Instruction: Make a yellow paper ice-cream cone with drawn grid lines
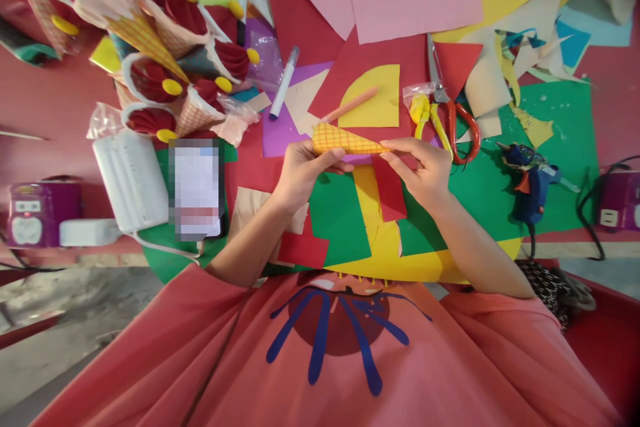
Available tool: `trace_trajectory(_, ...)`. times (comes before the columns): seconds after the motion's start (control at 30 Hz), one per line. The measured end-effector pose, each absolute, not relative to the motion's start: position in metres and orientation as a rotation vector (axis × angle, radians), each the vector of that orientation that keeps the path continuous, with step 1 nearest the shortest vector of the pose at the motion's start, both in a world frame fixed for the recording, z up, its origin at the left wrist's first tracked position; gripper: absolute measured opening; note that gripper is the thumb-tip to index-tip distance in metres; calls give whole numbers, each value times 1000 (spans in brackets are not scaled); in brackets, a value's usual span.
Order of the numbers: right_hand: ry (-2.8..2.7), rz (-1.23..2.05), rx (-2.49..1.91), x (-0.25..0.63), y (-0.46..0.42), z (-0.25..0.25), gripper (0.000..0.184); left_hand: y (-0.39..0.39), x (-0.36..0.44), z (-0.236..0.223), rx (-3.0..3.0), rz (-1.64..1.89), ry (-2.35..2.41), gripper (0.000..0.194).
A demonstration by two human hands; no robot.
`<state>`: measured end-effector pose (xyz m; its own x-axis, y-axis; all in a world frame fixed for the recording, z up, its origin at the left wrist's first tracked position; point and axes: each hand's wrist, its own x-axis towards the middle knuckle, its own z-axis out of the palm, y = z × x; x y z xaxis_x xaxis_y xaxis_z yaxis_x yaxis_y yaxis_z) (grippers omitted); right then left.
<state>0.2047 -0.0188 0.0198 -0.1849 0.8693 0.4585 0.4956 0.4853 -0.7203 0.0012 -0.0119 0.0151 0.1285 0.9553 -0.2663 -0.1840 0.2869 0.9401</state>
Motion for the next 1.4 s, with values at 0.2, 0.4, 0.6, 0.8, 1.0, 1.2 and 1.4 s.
trace_trajectory(0.2,-1746,629,-1120,204,-20,17,9,-10,0,16,877,1038,1093,38)
trace_trajectory(0.4,-1829,610,-1116,206,-20,20,10,-8,0,15,876,1059,1049,35)
trace_trajectory(0.6,-1904,562,-1085,208,-19,23,11,-8,0,15,868,1033,1071,32)
trace_trajectory(0.8,-1911,604,-1156,203,-21,21,27,-12,2,12,879,973,1097,33)
trace_trajectory(1.0,-1683,894,-1201,195,-23,14,24,-18,4,11,972,913,990,33)
trace_trajectory(1.2,-1521,1152,-1168,193,-23,14,25,-16,2,9,1035,898,1042,31)
trace_trajectory(1.4,-1370,1239,-1205,192,-21,17,26,-12,-3,9,1025,952,1103,29)
